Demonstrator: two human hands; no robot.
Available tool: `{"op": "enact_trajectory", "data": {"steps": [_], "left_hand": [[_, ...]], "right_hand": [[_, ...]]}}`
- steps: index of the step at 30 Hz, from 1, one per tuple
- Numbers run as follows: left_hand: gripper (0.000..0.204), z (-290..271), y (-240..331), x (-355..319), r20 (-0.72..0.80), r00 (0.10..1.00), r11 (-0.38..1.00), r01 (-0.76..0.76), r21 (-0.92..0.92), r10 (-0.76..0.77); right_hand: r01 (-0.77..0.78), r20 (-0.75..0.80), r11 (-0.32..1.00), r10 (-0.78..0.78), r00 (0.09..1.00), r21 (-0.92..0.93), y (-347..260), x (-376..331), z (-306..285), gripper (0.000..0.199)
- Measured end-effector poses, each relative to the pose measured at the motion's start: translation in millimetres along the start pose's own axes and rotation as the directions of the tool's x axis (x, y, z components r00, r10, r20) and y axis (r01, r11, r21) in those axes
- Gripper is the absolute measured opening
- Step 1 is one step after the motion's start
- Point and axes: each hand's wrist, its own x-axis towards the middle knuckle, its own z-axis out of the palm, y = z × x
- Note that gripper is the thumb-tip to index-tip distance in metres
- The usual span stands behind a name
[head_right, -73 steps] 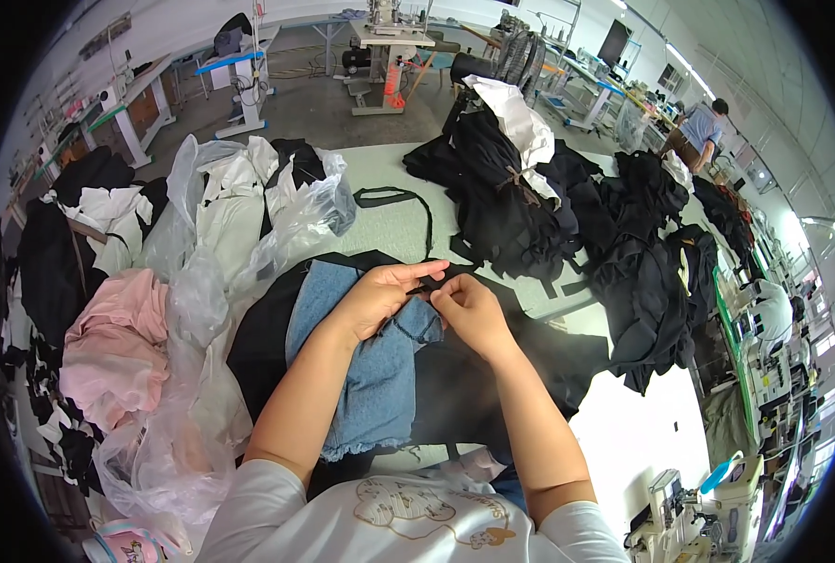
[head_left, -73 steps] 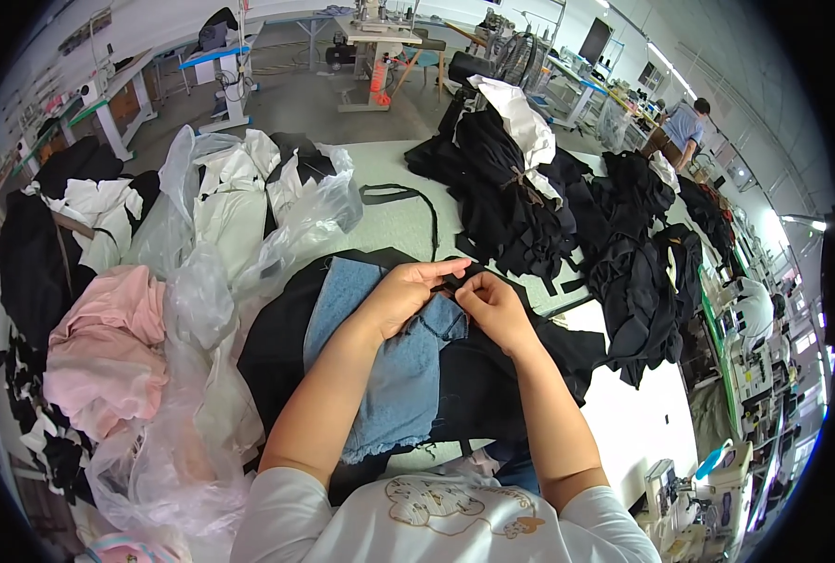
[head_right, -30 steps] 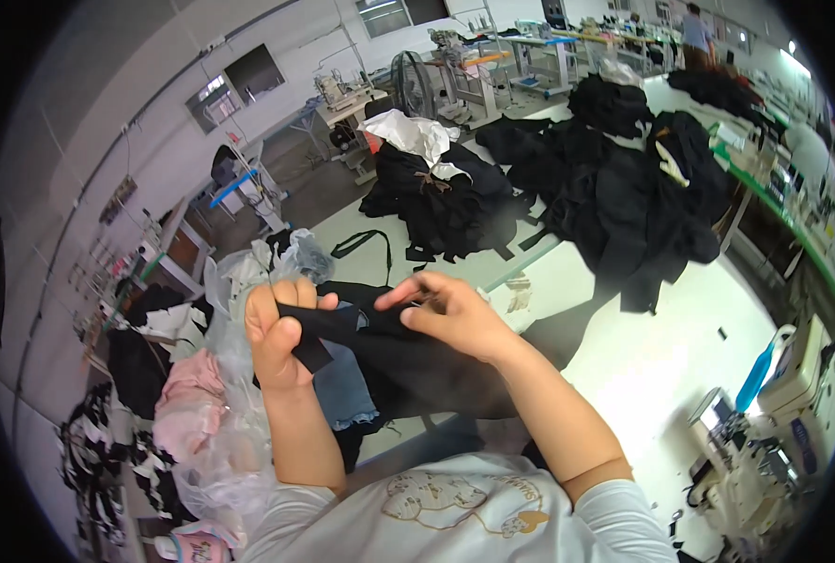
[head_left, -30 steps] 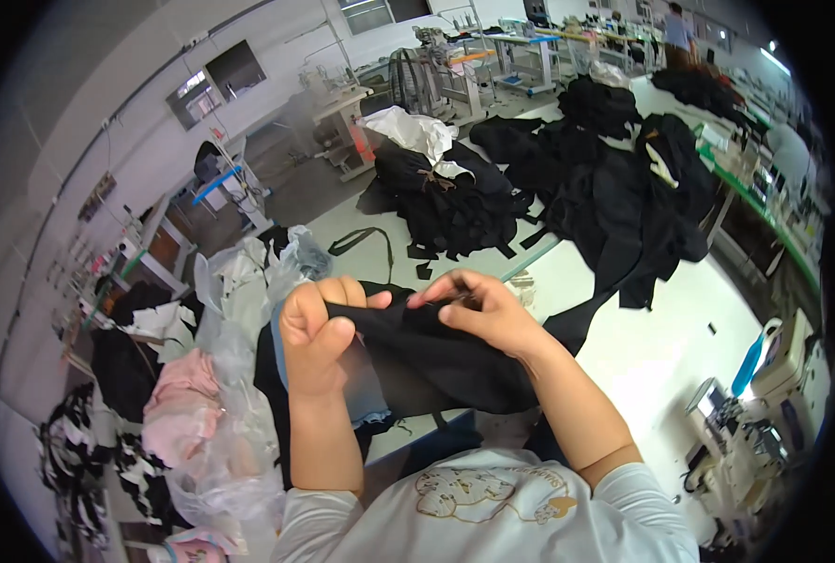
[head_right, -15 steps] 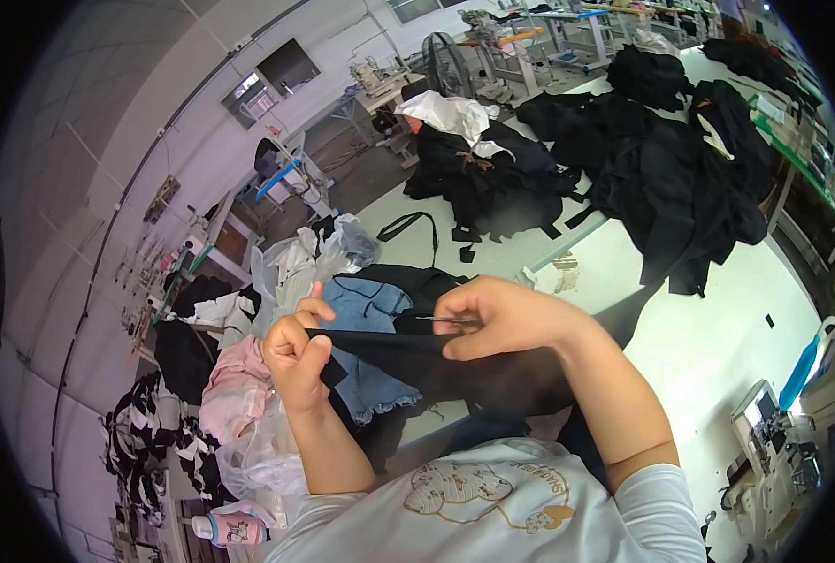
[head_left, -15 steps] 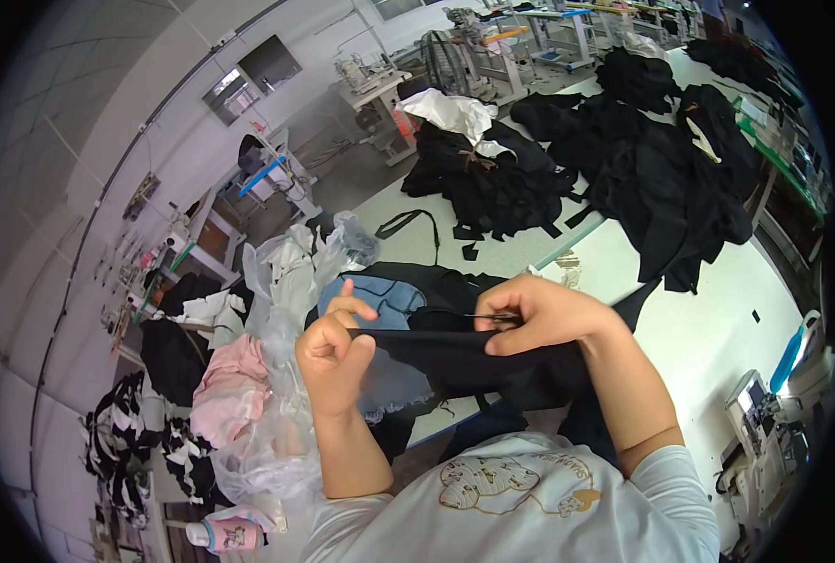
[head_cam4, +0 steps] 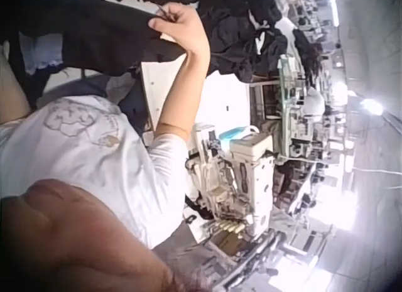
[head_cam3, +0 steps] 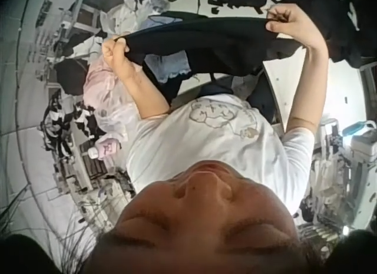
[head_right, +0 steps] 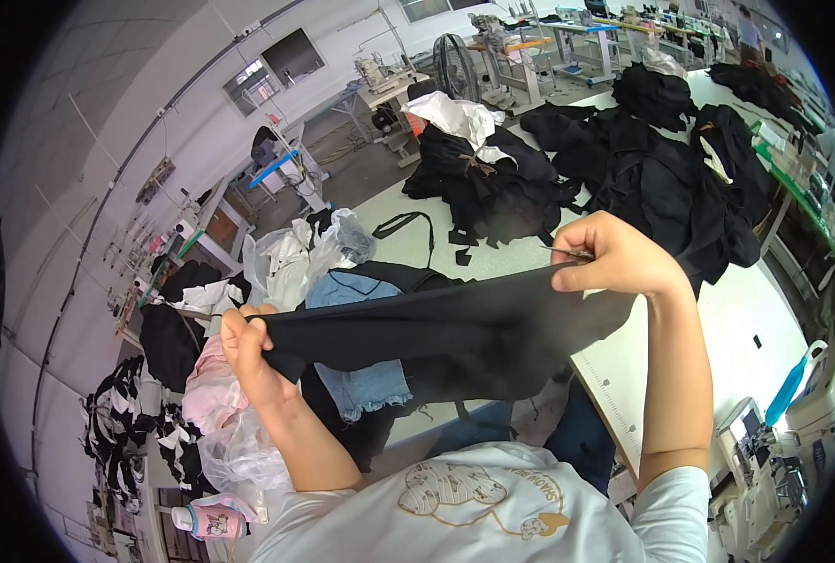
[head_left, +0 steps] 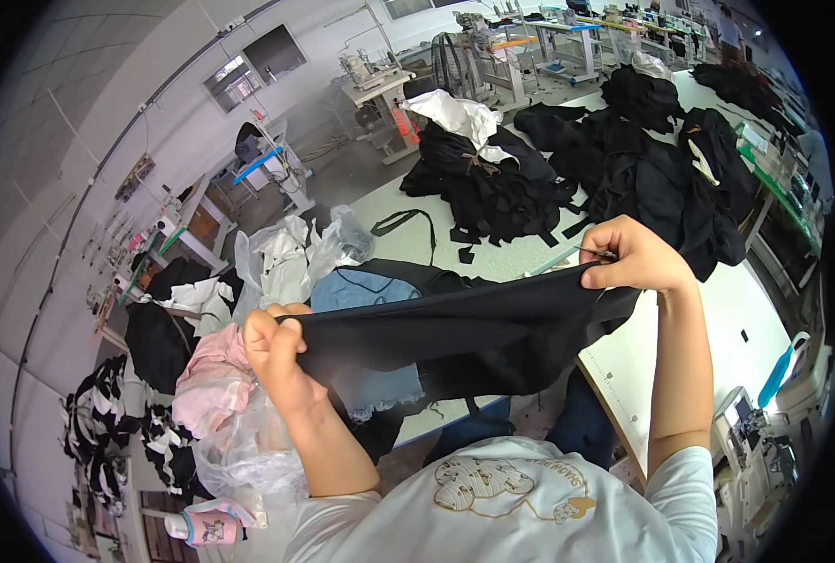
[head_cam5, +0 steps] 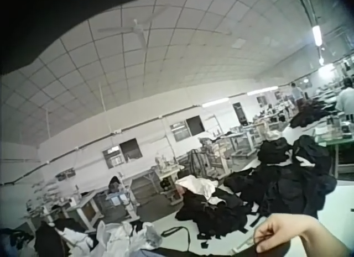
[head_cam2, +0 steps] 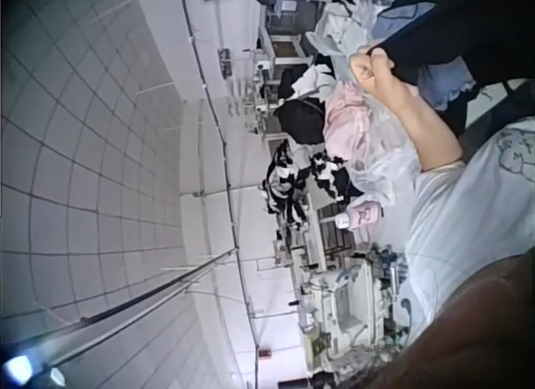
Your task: Inspecting black garment pieces for quality and using thread snips to trim excess threads in a factory environment.
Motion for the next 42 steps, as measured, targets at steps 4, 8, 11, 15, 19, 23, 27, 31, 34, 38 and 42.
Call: {"op": "enact_trajectory", "data": {"steps": [4, 8, 11, 15, 19, 23, 27, 31, 34, 38, 42], "left_hand": [[0.031, -8.0, 4.5, 3.9, 0.01, 0.999, 0.991, 0.036, -0.129, -0.036], [0.031, -14.0, 10.1, 2.5, 0.014, 0.999, 0.985, 0.051, -0.162, -0.05], [0.021, -20.3, 6.4, 2.9, -0.053, 0.998, 0.912, 0.045, 0.407, -0.025], [0.04, 27.7, -14.0, -3.6, 0.227, 0.973, 0.374, -0.224, 0.9, 0.037], [0.078, 84.6, -30.9, -22.3, 0.65, 0.755, 0.84, -0.294, 0.457, -0.089], [0.025, 89.1, -39.6, -32.7, 0.469, 0.838, 0.895, 0.051, 0.443, -0.28], [0.015, 56.6, -26.6, -24.9, 0.268, 0.889, 0.913, 0.299, 0.277, -0.372], [0.018, 25.6, -4.3, -14.4, 0.138, 0.928, 0.938, 0.345, 0.019, -0.345], [0.021, 0.6, 5.2, -10.5, 0.091, 0.936, 0.938, 0.344, -0.036, -0.34], [0.018, -13.8, 17.2, -8.9, -0.038, 0.954, 0.955, 0.297, -0.021, -0.298], [0.02, -37.9, 25.7, -7.8, -0.121, 0.968, 0.973, 0.211, -0.093, -0.221]], "right_hand": [[0.015, -0.01, 0.999, -0.016, 1.0, -0.041, 3.0, -4.0, -9.7, 0.014], [0.027, -0.028, 0.995, -0.03, 0.999, -0.097, -4.8, 0.6, 0.7, 0.016], [0.147, -0.136, 0.982, -0.163, 0.977, -0.122, -7.1, 5.1, 14.8, 0.021], [0.284, -0.112, 0.954, -0.294, 0.949, -0.098, -34.3, 17.0, 47.6, 0.017], [0.288, 0.048, 0.943, -0.284, 0.958, -0.165, -67.6, 28.2, 71.5, 0.018], [0.314, 0.033, 0.945, -0.312, 0.949, -0.09, -71.6, 31.8, 76.2, 0.018], [0.186, 0.115, 0.978, -0.174, 0.978, -0.095, -58.3, 24.3, 59.6, 0.016], [0.206, 0.078, 0.979, -0.205, 0.976, 0.001, -23.1, 27.3, 43.0, 0.012], [0.065, 0.063, 0.998, -0.067, 0.996, 0.026, -11.1, 26.1, 29.1, 0.012], [0.018, 0.07, 1.0, -0.017, 0.997, -0.017, 3.3, 30.6, 24.8, 0.015], [0.001, 0.083, 0.998, 0.004, 0.997, -0.062, 11.8, 34.1, 22.9, 0.013]]}}
